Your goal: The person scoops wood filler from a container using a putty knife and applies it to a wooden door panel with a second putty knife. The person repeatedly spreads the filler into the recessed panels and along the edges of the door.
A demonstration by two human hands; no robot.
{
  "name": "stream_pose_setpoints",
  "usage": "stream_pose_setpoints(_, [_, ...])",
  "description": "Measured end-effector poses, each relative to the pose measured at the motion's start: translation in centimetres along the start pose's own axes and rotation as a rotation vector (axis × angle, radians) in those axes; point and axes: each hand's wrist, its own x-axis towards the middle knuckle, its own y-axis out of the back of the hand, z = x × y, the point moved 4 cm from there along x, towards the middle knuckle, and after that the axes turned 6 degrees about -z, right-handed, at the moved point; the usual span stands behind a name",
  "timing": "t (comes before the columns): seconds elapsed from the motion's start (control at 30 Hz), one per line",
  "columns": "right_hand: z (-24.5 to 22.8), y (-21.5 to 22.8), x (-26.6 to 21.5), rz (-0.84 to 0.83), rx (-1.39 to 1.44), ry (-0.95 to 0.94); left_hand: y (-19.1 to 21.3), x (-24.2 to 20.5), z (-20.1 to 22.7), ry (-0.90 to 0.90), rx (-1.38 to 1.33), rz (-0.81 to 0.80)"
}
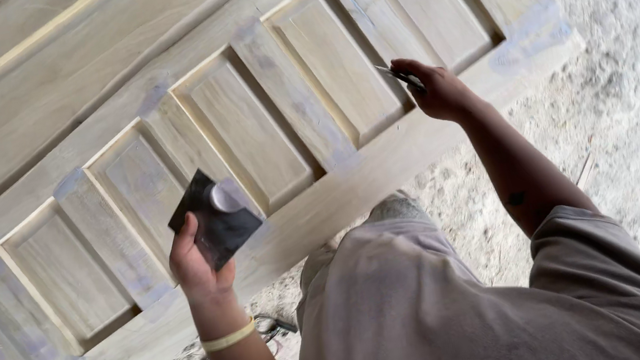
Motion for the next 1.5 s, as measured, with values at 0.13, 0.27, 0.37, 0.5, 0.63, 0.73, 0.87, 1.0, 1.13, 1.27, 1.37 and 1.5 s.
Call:
stream_pose_setpoints(0.13, [6.1, 0.0, 9.9, 0.031, -0.115, 0.221, -0.2, -0.8, -2.0, -0.052, -0.023, 0.23])
stream_pose_setpoints(0.27, [9.9, -0.3, 19.8, 0.004, -0.268, 0.292, -2.7, -2.7, -3.9, -0.168, 0.019, 0.31])
stream_pose_setpoints(0.37, [11.5, -1.7, 25.9, -0.123, -0.357, 0.19, -4.0, -4.9, -5.3, -0.236, 0.09, 0.488])
stream_pose_setpoints(0.5, [12.1, -2.9, 31.6, -0.15, -0.452, 0.223, -6.0, -6.6, -7.2, -0.298, 0.069, 0.567])
stream_pose_setpoints(0.63, [12.4, -4.8, 34.7, -0.174, -0.447, 0.19, -6.6, -8.8, -8.6, -0.298, 0.096, 0.814])
stream_pose_setpoints(0.73, [12.3, -5.2, 35.0, -0.181, -0.45, 0.16, -6.7, -9.0, -8.6, -0.347, 0.099, 0.844])
stream_pose_setpoints(0.87, [10.8, -4.9, 34.3, -0.204, -0.509, 0.168, -7.4, -9.4, -8.8, -0.382, 0.061, 0.852])
stream_pose_setpoints(1.0, [10.0, -2.5, 35.4, -0.455, -0.608, 0.009, -7.8, -8.7, -8.7, -0.39, 0.041, 0.81])
stream_pose_setpoints(1.13, [9.1, -1.6, 36.4, -0.368, -0.581, 0.08, -7.4, -9.9, -8.9, -0.41, 0.046, 0.86])
stream_pose_setpoints(1.27, [10.5, -2.9, 35.9, -0.343, -0.564, 0.112, -7.1, -10.2, -9.0, -0.409, 0.045, 0.81])
stream_pose_setpoints(1.37, [12.0, -4.4, 34.1, -0.382, -0.584, 0.121, -7.2, -10.2, -9.2, -0.41, 0.042, 0.769])
stream_pose_setpoints(1.5, [13.7, -5.4, 30.8, -0.402, -0.567, 0.126, -7.4, -8.9, -9.0, -0.385, 0.06, 0.727])
